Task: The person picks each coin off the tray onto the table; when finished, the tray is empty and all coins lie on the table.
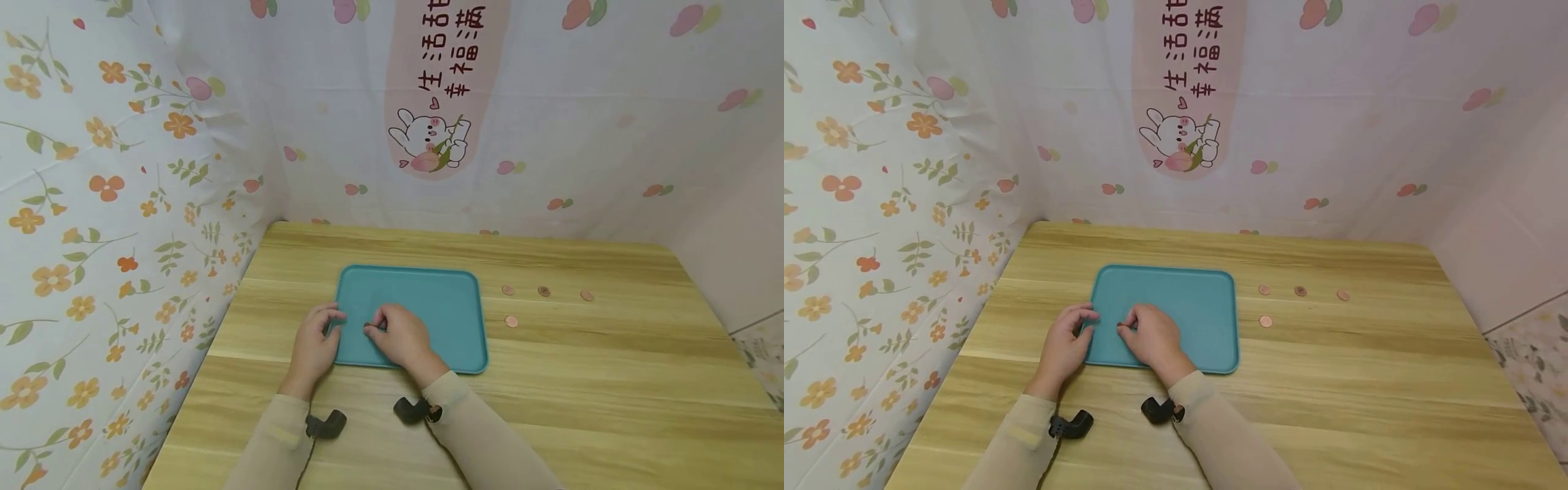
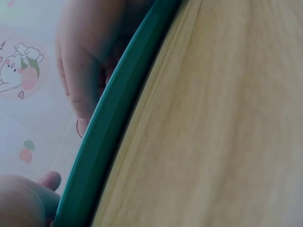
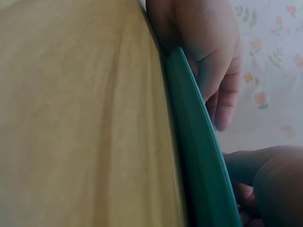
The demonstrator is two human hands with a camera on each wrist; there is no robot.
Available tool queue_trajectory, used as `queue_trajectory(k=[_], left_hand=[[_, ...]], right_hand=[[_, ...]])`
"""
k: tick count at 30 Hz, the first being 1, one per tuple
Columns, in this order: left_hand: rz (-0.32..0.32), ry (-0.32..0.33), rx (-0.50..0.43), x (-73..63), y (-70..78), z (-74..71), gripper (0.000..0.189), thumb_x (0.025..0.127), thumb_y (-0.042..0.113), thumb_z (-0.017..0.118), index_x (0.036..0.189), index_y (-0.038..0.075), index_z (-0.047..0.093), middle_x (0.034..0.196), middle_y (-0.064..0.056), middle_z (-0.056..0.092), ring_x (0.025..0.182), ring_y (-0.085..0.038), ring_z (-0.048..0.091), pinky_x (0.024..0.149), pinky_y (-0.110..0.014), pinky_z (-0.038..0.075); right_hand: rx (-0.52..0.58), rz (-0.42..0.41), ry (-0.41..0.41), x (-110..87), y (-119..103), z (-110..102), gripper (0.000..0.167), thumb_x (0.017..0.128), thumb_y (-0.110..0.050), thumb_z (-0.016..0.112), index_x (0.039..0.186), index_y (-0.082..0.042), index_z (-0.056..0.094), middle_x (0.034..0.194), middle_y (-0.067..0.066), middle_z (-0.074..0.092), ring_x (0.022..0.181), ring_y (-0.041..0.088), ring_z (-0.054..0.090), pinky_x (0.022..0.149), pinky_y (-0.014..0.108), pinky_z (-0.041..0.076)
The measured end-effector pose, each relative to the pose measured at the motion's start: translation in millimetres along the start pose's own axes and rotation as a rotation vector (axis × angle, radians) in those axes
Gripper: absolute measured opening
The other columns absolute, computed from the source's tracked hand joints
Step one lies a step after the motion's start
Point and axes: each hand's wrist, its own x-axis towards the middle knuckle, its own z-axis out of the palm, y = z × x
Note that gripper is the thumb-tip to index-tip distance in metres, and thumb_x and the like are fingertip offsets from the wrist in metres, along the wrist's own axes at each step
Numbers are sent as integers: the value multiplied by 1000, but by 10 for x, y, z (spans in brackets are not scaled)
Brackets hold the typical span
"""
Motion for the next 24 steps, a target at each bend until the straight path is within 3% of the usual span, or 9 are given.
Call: queue_trajectory(k=[2, 8, 12, 18, 24], left_hand=[[-6, -3, -2, 7, 10, 14, 24, 92, -14, 64, 107, 1, 75, 140, -16, 64, 136, -36, 57, 116, -50, 48], [-28, -18, 7, 0, 29, 16, 26, 94, -14, 62, 109, 2, 75, 142, -15, 63, 137, -36, 56, 117, -49, 48], [-27, -13, -1, -7, 35, 0, 23, 94, -11, 63, 109, 2, 75, 142, -14, 63, 137, -37, 57, 117, -50, 47], [3, -5, -15, -13, 5, 5, 16, 94, -7, 68, 107, 1, 75, 141, -16, 63, 134, -39, 58, 114, -54, 49], [1, -11, -21, -21, -1, 6, 12, 96, -1, 72, 107, 2, 75, 141, -16, 63, 133, -38, 59, 111, -53, 52]], right_hand=[[71, 1, 9, -20, 29, -25, 24, 96, -31, 81, 83, -22, 63, 80, -7, 58, 68, 11, 52, 61, 30, 46], [450, -44, 90, -140, 71, -238, 18, 95, -16, 82, 86, -14, 67, 71, -6, 59, 62, 10, 53, 56, 24, 45], [578, -103, 171, -231, 170, -405, 14, 95, -12, 83, 92, -10, 70, 77, 0, 68, 61, 12, 55, 54, 21, 46], [598, -77, 329, -349, 459, -601, 14, 92, -3, 83, 97, -3, 70, 85, 11, 73, 62, 12, 56, 54, 17, 45], [525, -81, 398, -501, 544, -848, 12, 92, 8, 79, 97, 6, 67, 82, 19, 71, 58, 14, 51, 50, 15, 41]])
